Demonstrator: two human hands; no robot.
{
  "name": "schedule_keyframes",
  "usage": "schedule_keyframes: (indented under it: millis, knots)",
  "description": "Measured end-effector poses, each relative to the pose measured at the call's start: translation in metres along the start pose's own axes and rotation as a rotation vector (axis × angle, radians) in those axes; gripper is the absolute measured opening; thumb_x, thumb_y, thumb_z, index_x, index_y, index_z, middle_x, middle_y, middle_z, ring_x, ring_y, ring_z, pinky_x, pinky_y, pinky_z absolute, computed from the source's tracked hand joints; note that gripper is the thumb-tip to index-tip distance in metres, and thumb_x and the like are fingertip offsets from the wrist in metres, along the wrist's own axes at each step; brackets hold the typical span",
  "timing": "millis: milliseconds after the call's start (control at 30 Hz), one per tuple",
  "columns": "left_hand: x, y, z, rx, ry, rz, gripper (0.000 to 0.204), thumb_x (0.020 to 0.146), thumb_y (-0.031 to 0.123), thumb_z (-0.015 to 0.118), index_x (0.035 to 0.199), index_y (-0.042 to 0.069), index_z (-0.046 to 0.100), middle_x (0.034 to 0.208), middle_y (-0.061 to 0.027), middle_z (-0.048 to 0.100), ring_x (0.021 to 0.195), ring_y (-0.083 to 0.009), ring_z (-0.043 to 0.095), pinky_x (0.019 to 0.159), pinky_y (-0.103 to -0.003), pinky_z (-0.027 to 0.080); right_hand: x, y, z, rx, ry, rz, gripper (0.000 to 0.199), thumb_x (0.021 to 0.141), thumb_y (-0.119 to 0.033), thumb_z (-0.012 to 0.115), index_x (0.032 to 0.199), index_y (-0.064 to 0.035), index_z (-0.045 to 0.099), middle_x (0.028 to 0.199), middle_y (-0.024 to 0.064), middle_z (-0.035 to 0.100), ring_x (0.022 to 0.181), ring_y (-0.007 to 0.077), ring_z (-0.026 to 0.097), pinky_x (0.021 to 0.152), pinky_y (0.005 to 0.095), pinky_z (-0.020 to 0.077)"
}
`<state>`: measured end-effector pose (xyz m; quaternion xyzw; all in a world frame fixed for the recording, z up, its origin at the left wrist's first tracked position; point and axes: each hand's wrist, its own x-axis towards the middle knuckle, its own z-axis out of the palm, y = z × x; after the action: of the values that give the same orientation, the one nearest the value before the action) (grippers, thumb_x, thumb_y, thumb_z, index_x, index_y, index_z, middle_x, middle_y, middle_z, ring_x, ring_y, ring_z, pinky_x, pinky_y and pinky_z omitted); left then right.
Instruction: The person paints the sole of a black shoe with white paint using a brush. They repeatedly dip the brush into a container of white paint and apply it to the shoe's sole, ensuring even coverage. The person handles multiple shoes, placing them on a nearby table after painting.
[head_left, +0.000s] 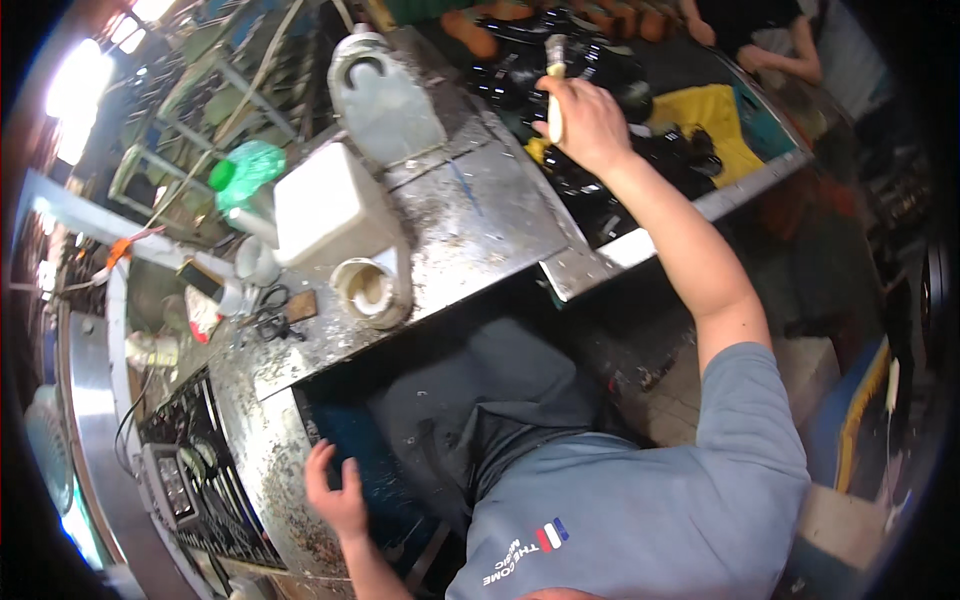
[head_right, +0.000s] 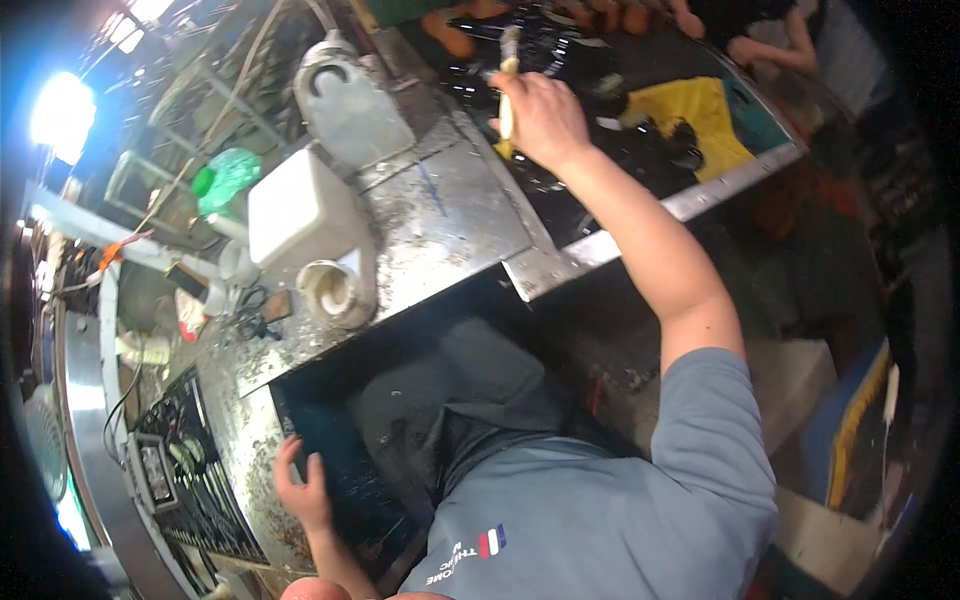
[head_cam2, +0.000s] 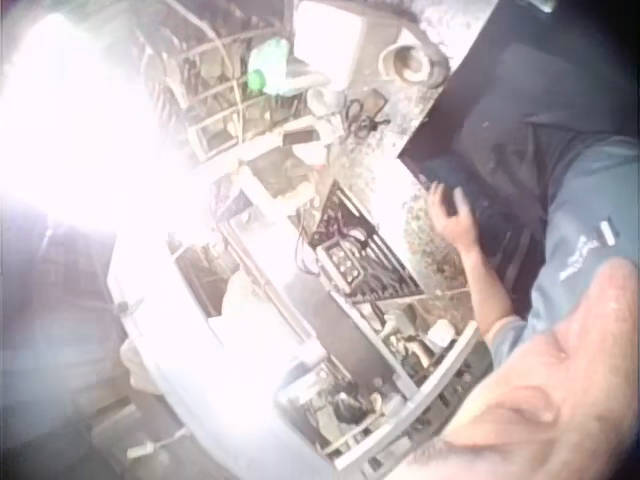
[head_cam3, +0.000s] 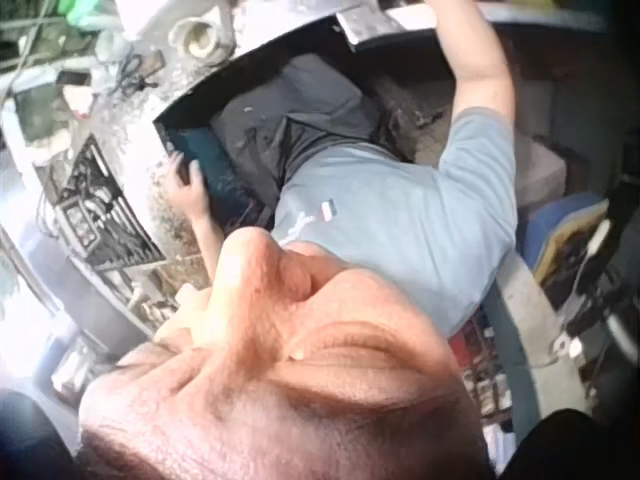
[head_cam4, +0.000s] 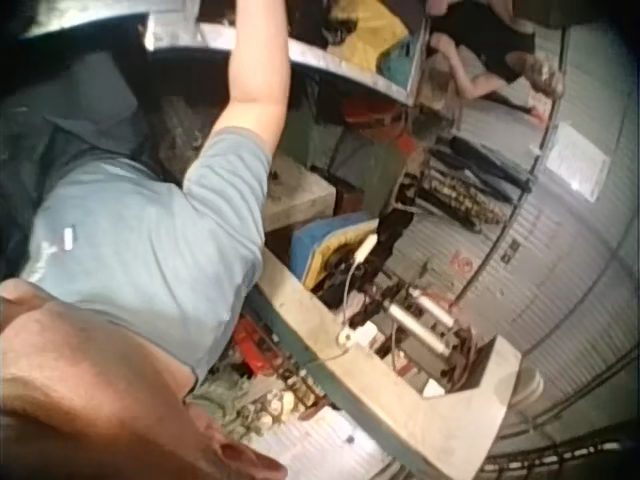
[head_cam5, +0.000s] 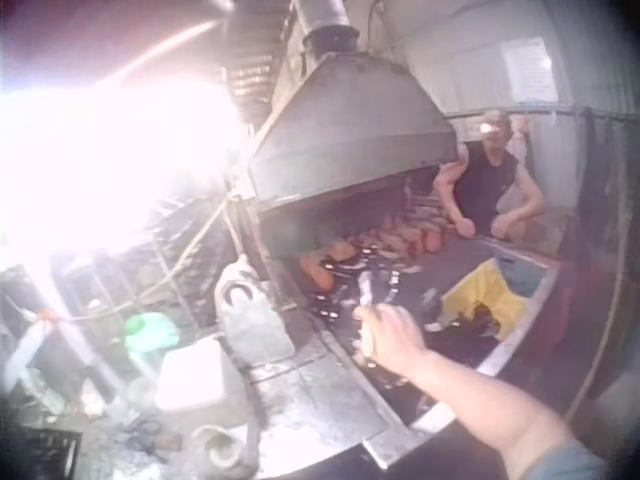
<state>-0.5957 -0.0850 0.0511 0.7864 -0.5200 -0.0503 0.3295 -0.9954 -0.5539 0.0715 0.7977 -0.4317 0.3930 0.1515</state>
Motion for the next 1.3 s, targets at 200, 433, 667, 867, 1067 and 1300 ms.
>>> schedule_keyframes:
  millis: [200,433,667,867,1067,1300]
  knots:
    - [0.013,0.042,0.058,-0.004,-0.146,0.157,0.033,0.078,0.008,0.080,0.108,0.001,0.072,0.122,-0.0160,0.071,0.113,-0.0352,0.068,0.099,-0.042,0.051,0.029,0.057,0.051,-0.204,-0.130,-0.186,0.039,0.085,-0.008,0.067,0.123,-0.0117,0.063,0.103,0.0088,0.072,0.108,0.0269,0.066,0.096,0.0418,0.0482]
    - [0.039,0.055,0.086,-0.087,-0.160,0.184,0.030,0.079,0.012,0.082,0.107,0.004,0.073,0.119,-0.0131,0.073,0.109,-0.0329,0.069,0.095,-0.041,0.054,0.065,0.073,0.000,0.239,-0.076,0.148,0.033,0.089,-0.023,0.081,0.118,-0.0186,0.064,0.097,0.0142,0.071,0.091,0.0374,0.070,0.078,0.0429,0.0543]
    - [0.055,0.074,0.087,-0.275,-0.195,0.222,0.033,0.080,0.014,0.082,0.110,0.003,0.073,0.120,-0.0140,0.073,0.110,-0.0327,0.070,0.096,-0.039,0.054,0.081,-0.026,-0.123,0.817,0.206,-0.021,0.039,0.093,-0.009,0.076,0.126,-0.0033,0.056,0.121,0.0138,0.071,0.115,0.0214,0.065,0.108,0.0362,0.0440]
    - [0.073,0.091,0.071,-0.874,-0.381,0.193,0.091,0.076,0.027,0.091,0.149,-0.003,0.047,0.149,-0.0161,0.056,0.137,-0.0257,0.055,0.114,-0.041,0.043,0.027,-0.141,-0.123,1.620,-0.137,-0.056,0.051,0.093,-0.012,0.077,0.132,-0.0074,0.044,0.131,0.0193,0.066,0.128,0.0242,0.059,0.114,0.0400,0.0383]
    - [0.068,0.080,0.051,-1.183,-1.127,0.083,0.111,0.053,0.026,0.105,0.145,-0.001,0.049,0.135,-0.0107,0.063,0.125,-0.0219,0.061,0.110,-0.041,0.047,-0.033,-0.262,-0.095,2.025,-0.666,0.050,0.058,0.096,-0.005,0.071,0.140,-0.0100,0.034,0.145,0.0271,0.055,0.138,0.0257,0.052,0.116,0.0392,0.0352]
    - [-0.025,0.022,0.067,-1.483,-0.836,-0.228,0.104,0.046,0.006,0.103,0.138,-0.003,0.057,0.125,-0.0140,0.071,0.117,-0.0280,0.068,0.103,-0.044,0.053,-0.053,-0.273,-0.062,1.565,-0.681,0.213,0.032,0.098,-0.017,0.075,0.123,-0.0045,0.059,0.119,0.0095,0.072,0.107,0.0147,0.069,0.092,0.0304,0.0548]
